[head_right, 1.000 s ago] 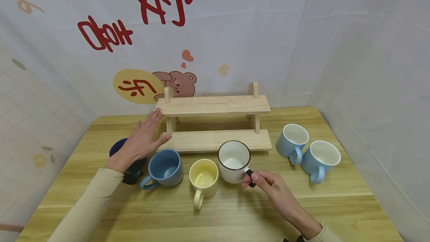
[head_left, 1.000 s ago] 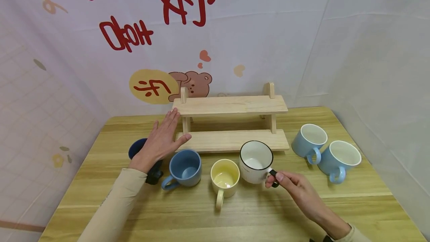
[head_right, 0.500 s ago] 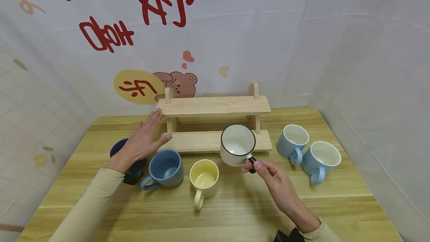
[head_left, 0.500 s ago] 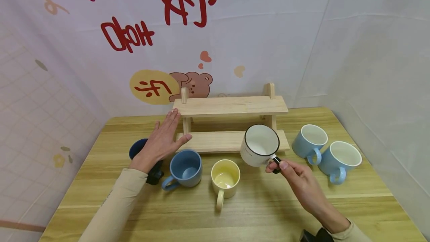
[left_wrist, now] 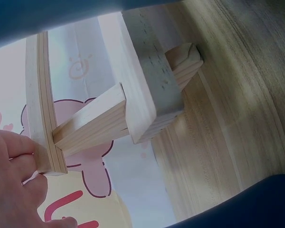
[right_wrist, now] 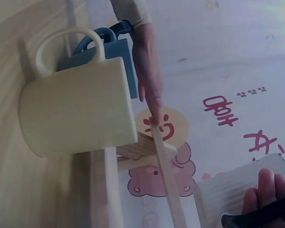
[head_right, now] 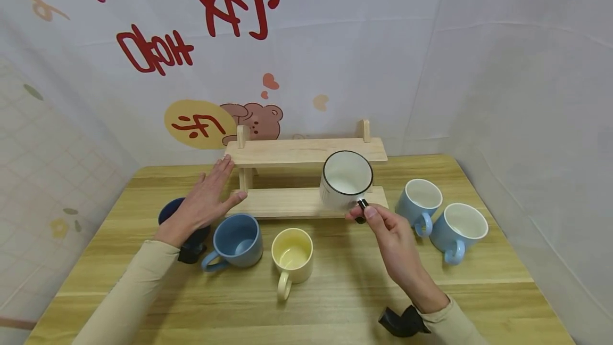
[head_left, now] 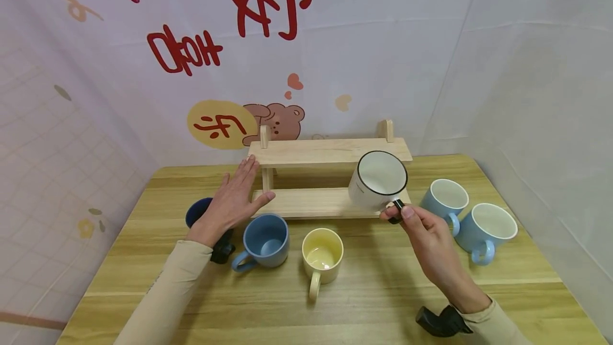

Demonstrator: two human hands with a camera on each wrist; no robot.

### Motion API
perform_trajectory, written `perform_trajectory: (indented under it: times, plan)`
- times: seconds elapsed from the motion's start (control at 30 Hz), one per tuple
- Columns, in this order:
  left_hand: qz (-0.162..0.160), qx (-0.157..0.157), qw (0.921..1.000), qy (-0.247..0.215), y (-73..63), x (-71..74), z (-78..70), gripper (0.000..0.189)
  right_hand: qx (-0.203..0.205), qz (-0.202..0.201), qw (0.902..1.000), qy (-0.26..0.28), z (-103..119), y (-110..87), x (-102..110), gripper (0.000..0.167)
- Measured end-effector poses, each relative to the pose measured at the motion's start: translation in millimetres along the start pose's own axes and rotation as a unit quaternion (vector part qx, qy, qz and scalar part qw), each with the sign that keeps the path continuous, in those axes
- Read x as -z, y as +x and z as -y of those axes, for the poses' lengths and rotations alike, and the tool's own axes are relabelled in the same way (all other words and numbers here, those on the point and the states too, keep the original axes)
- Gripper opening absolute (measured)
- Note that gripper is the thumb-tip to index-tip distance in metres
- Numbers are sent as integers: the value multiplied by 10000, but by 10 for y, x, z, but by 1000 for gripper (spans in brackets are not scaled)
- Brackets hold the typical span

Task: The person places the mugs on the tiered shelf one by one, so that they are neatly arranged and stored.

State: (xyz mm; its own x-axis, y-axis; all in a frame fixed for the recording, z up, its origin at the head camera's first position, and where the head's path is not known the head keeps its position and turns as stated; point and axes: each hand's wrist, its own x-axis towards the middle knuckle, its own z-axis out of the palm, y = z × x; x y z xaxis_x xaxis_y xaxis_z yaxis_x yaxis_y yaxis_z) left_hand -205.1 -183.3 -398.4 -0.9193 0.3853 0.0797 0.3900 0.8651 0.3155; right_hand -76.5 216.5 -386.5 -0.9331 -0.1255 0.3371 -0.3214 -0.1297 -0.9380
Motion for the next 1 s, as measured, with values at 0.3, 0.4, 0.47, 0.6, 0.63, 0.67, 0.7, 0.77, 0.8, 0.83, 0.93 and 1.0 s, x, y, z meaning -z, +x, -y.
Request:
perform_trajectory:
  times: [0.3,0.4,0.47,0.6,0.63,0.67,0.7,0.77,0.8,0.83,0.93,1.0]
  plan:
    - [-39,-23,10000,19,4,-14,-3,100,210,-120,9992,305,48,198,6,32]
    - [-40,-24,10000,-9,7,-17,-5,100,288,-196,9986,397,70,276,4,32]
    - [-51,-27,10000,-4,8,-17,-6,100,327,-264,9983,415,83,331,2,32]
    - [-45,-11,10000,11,5,-17,-8,100,397,-390,9974,454,93,436,11,33]
    - [-39,-5,10000,21,4,-16,-7,100,402,-425,9972,476,94,461,15,33]
    - [-28,4,10000,16,4,-14,-8,100,397,-456,9969,501,92,487,23,34]
    - [-20,12,10000,17,4,-12,-10,100,377,-506,9966,521,90,513,28,35]
    - [-12,24,10000,26,2,-7,-12,101,316,-666,9957,561,83,567,35,36]
    - [-7,29,10000,27,3,-5,-13,101,281,-744,9952,579,77,594,38,36]
    - [-5,35,10000,30,3,-3,-14,101,251,-818,9944,613,70,620,42,37]
    - [-8,42,10000,49,4,-2,-17,101,181,-1018,9925,648,41,698,47,36]
    - [-15,50,10000,66,6,-4,-19,101,153,-1064,9920,655,16,745,56,36]
